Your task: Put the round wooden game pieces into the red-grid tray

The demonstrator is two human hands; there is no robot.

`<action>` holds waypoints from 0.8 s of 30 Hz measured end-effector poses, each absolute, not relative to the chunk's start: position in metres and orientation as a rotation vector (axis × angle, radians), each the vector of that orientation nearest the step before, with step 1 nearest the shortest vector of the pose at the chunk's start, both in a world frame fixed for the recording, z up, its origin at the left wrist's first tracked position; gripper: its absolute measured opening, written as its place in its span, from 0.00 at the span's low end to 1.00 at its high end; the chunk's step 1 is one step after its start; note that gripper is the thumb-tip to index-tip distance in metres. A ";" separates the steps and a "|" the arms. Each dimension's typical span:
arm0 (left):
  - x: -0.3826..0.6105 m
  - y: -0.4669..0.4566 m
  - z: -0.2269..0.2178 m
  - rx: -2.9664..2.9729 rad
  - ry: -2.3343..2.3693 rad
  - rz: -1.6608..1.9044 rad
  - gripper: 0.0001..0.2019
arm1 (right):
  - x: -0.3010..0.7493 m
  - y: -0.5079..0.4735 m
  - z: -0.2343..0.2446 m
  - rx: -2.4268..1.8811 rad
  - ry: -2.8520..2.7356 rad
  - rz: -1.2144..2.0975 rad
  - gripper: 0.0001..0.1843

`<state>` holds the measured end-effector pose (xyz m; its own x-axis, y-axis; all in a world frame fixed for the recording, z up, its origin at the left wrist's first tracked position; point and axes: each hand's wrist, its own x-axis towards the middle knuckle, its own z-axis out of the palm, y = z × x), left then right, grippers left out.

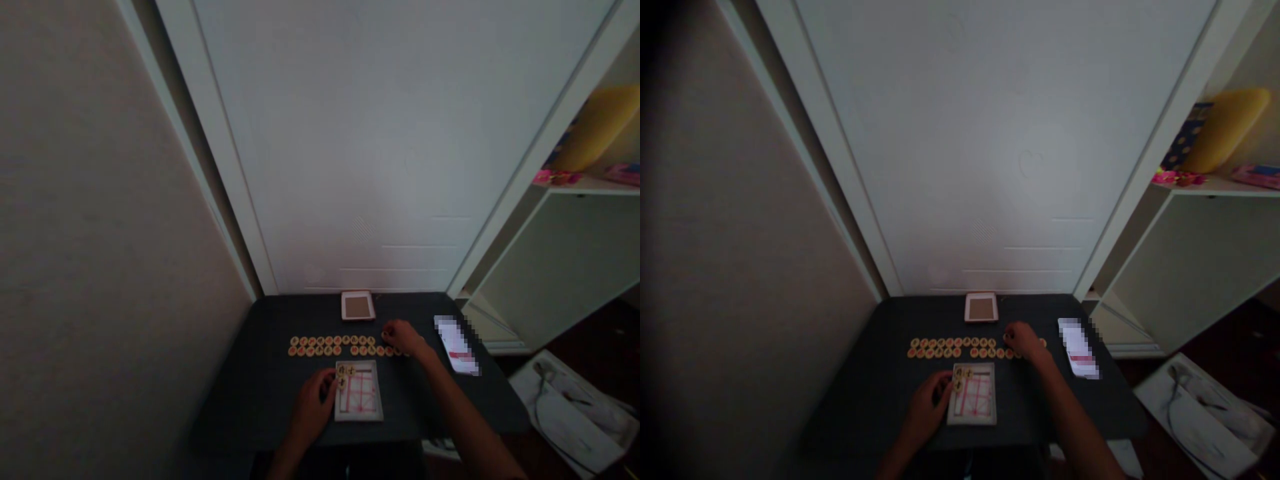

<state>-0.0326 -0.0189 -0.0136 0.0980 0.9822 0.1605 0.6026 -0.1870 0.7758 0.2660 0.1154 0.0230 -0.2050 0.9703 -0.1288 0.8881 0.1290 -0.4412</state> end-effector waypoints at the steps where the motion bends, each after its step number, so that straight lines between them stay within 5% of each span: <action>1: -0.033 -0.019 -0.013 1.850 1.546 0.927 0.14 | 0.265 0.115 0.024 -1.847 -2.210 0.635 0.08; 9: -0.033 -0.019 -0.010 1.887 1.544 0.912 0.15 | 0.258 0.107 0.026 -1.823 -2.223 0.540 0.16; 24: -0.032 -0.020 -0.009 1.891 1.538 0.931 0.14 | 0.262 0.113 0.021 -1.921 -2.259 0.539 0.09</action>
<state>-0.0322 -0.0195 -0.0093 0.1162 0.9763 0.1825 0.6142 -0.2150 0.7593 0.2618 0.1134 0.0211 -0.1825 0.9744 -0.1317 0.9288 0.1268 -0.3482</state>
